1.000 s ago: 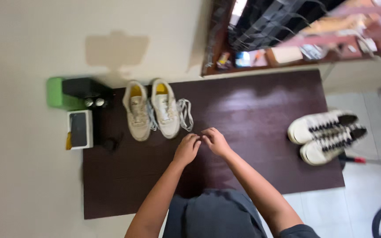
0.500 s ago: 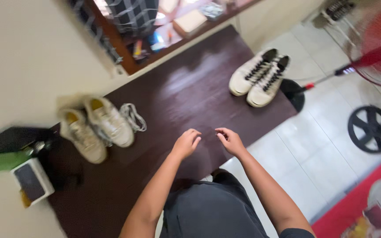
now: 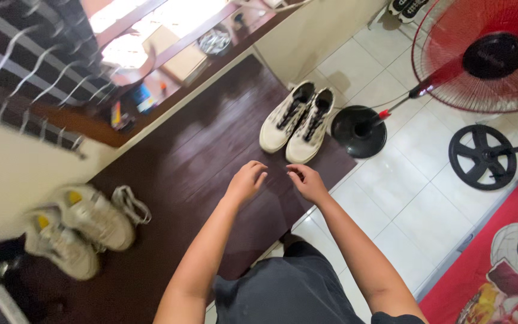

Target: The person unlaces a white sneaker, removes the laces, and sets them aside. Then the person picks up a high-top sneaker and begins threading a black lace through the eyelets. The person continues lacing the high-top shoe, pulling the lace through each eyelet in sequence.

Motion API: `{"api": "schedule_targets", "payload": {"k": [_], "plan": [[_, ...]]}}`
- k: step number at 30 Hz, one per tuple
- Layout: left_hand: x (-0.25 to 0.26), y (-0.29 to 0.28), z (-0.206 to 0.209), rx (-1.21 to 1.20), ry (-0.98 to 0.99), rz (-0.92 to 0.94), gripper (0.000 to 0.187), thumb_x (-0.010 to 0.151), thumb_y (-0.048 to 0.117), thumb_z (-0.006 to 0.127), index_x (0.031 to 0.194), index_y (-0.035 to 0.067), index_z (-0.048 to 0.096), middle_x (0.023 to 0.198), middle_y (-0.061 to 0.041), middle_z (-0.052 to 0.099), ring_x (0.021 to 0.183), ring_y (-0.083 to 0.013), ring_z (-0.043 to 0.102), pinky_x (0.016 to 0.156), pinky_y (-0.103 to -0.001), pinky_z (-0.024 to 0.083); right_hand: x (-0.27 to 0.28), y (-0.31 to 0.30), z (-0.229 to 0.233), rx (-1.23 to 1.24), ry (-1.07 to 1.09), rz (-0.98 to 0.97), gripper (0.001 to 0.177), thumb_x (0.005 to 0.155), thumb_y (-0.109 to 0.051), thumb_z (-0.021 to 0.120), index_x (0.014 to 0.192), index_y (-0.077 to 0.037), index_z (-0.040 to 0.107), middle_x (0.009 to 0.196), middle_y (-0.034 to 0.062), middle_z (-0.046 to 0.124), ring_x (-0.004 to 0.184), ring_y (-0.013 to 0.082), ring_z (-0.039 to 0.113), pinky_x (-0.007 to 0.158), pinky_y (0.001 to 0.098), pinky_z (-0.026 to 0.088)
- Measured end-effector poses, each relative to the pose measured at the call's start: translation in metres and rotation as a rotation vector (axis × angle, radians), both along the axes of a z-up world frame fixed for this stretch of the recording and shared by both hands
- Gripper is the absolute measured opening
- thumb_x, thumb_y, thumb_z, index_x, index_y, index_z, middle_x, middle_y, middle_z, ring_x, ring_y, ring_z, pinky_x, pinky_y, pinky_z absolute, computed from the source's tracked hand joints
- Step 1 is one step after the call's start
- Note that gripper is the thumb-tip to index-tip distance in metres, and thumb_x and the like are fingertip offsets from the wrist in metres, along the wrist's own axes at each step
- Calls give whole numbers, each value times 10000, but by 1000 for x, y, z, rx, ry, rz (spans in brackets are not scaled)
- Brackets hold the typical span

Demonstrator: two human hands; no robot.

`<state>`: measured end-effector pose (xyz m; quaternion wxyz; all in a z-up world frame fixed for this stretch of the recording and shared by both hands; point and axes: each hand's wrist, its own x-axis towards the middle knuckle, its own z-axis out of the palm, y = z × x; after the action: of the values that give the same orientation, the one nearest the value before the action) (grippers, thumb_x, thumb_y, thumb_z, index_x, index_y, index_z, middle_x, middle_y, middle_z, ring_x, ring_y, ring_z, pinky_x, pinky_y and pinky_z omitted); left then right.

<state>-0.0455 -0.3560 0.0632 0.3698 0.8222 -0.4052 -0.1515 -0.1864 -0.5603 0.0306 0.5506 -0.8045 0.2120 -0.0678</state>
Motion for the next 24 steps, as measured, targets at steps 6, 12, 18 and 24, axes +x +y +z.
{"api": "schedule_targets", "payload": {"k": [6,12,18,24], "plan": [[55,-92,-11,78,75,102,249,954,246,642,1154,111,704,1228,-94,658,1116,-318,644,936,-430,518,62,-92,-2,-371,-176,85,226,951,-197,696,1141,-80,730,1045,99,743,982,278,714,871,387,548],[87,-144,-29,113,36,156,250,961,263,650,1153,116,714,1208,-95,663,1129,-330,635,935,-441,519,141,-137,-3,-683,-130,15,386,846,-234,762,1205,-111,691,1212,78,682,1222,297,543,1029,478,353],[90,-143,-35,147,46,189,259,957,260,659,1161,108,709,1205,-97,660,1142,-332,623,938,-448,517,192,-138,-26,-863,107,197,304,825,-280,803,1023,-81,688,1068,78,710,1194,309,572,1011,570,306],[70,-85,-20,177,238,317,309,978,274,611,1236,110,658,1259,-87,636,1019,-287,689,935,-419,526,194,-129,-37,-689,-57,235,294,858,-250,791,1098,-99,712,1026,80,729,1055,287,652,1022,491,360]]}}
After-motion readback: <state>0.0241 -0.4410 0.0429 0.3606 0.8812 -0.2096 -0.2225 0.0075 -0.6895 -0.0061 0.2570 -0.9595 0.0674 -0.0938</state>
